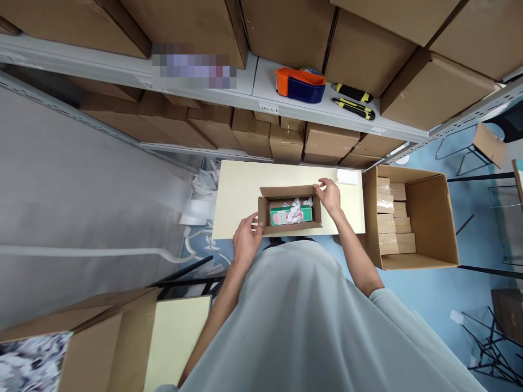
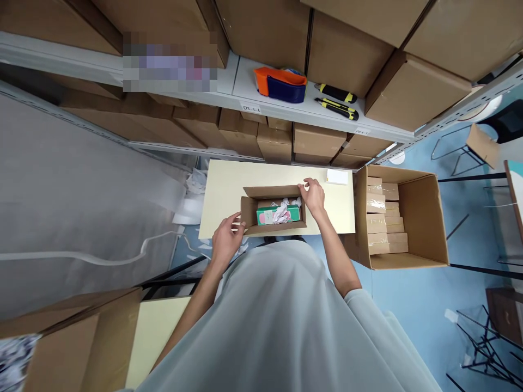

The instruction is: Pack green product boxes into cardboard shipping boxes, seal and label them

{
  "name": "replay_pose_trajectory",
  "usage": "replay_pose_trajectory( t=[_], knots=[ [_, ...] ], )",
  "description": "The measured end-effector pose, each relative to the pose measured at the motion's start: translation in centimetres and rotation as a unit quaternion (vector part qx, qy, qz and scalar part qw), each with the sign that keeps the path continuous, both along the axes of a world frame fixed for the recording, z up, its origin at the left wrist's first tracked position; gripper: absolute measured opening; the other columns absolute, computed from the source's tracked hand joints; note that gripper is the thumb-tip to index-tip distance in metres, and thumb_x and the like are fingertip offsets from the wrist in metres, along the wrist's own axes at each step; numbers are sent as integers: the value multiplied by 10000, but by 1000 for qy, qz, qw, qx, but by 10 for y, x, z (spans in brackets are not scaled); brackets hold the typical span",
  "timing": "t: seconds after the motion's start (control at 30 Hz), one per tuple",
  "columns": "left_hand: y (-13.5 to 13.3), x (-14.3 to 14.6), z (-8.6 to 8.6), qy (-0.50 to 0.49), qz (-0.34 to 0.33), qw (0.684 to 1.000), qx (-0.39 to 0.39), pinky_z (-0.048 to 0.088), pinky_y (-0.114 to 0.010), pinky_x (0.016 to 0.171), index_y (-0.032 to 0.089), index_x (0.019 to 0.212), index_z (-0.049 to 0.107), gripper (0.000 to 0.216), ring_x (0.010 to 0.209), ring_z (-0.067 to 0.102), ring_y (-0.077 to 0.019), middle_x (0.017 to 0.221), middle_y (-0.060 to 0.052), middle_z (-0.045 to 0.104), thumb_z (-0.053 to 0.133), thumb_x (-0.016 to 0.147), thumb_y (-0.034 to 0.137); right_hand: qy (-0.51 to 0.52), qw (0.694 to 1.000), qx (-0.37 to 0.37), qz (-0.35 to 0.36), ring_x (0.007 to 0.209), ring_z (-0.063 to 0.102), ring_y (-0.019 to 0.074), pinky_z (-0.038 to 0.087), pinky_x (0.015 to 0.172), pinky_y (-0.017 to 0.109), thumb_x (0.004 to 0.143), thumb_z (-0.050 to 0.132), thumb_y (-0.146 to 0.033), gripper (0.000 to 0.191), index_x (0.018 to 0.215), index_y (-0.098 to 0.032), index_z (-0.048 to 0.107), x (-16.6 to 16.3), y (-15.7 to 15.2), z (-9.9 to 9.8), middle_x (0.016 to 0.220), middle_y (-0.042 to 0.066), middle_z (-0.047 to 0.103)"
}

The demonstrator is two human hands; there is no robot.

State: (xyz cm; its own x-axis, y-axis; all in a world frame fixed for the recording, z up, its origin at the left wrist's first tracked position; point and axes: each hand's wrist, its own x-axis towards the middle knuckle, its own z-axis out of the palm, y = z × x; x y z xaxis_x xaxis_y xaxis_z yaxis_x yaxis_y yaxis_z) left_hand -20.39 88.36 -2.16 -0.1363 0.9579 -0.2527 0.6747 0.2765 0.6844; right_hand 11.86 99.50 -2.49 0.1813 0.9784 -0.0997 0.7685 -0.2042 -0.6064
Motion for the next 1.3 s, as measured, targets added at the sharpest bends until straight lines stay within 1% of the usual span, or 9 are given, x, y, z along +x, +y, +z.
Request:
replay_pose_trajectory(
  t=[0.2, 0.33, 0.43, 0.6, 0.67, 0.73, 0.83, 0.97, 1.3],
  knots=[
    [-8, 11, -6, -48, -123, 991, 7, 562, -470, 1166, 225, 1445, 689, 561, 1341, 683, -330, 1417, -150, 732, 720, 973, 526, 38, 999, -10, -7, 1183, 753, 334, 576, 1067, 456, 1081, 613, -528, 493, 1423, -177, 663, -13, -15, -11, 1361, 186, 773],
    [-9, 15, -16, -37, -189, 981, -12, 498, -528, 1259, 221, 1503, 652, 705, 1470, 602, -375, 1500, -159, 709, 861, 858, 411, 101, 993, -67, -8, 1016, 791, 282, 600, 1030, 438, 1098, 568, -610, 604, 1534, -193, 564, -19, -41, -13, 1449, 177, 741],
    [-5, 13, -22, -30, -163, 986, -13, 519, -509, 1232, 219, 1577, 581, 681, 1409, 656, -350, 1444, -151, 746, 773, 931, 312, 155, 986, -68, 0, 963, 790, 236, 625, 975, 392, 1122, 506, -608, 515, 1459, -233, 611, -16, -52, -13, 1444, 138, 732],
    [10, 8, -26, -29, -68, 997, -14, 605, -445, 1071, 220, 1789, 217, 1031, 1205, 749, -306, 1484, -161, 697, 795, 950, 374, 150, 987, -32, 48, 1350, 685, 278, 625, 1059, 385, 1098, 585, -507, 327, 1210, -237, 731, -2, -59, -16, 1459, 162, 667],
    [17, 9, -28, -15, -68, 998, 7, 596, -452, 1096, 237, 1766, 318, 957, 1250, 724, -318, 1538, -173, 626, 792, 946, 371, 134, 988, -43, 70, 1464, 616, 303, 613, 1091, 420, 1082, 621, -449, 261, 1178, -246, 754, 4, -65, -18, 1494, 168, 636],
    [21, 11, -31, -5, -86, 996, 19, 577, -469, 1144, 252, 1635, 545, 719, 1317, 688, -332, 1593, -172, 552, 763, 957, 351, 119, 987, -62, 84, 1515, 574, 324, 589, 1138, 466, 1050, 679, -427, 229, 1174, -256, 767, 7, -74, -21, 1495, 162, 633],
    [23, 16, -37, -11, -94, 996, 7, 577, -482, 1169, 291, 1426, 706, 441, 1303, 684, -308, 1628, -127, 527, 716, 987, 325, 114, 985, -96, 90, 1435, 630, 322, 575, 1168, 498, 1002, 745, -413, 307, 1276, -275, 751, 7, -85, -25, 1504, 137, 640],
    [21, 20, -42, -14, -88, 996, 4, 559, -501, 1214, 309, 1430, 703, 404, 1336, 677, -311, 1622, -122, 554, 680, 1027, 337, 129, 984, -99, 68, 1227, 730, 274, 627, 1100, 461, 1052, 627, -341, 346, 1382, -287, 713, 0, -95, -28, 1486, 110, 676],
    [23, 10, -44, -32, -117, 992, 18, 580, -508, 1188, 274, 1413, 721, 401, 1380, 673, -334, 1599, -143, 559, 694, 1014, 293, 135, 985, -102, 22, 1154, 755, 268, 671, 1018, 436, 1023, 641, -332, 360, 1368, -275, 724, -6, -98, -34, 1492, 97, 713]
  ],
)
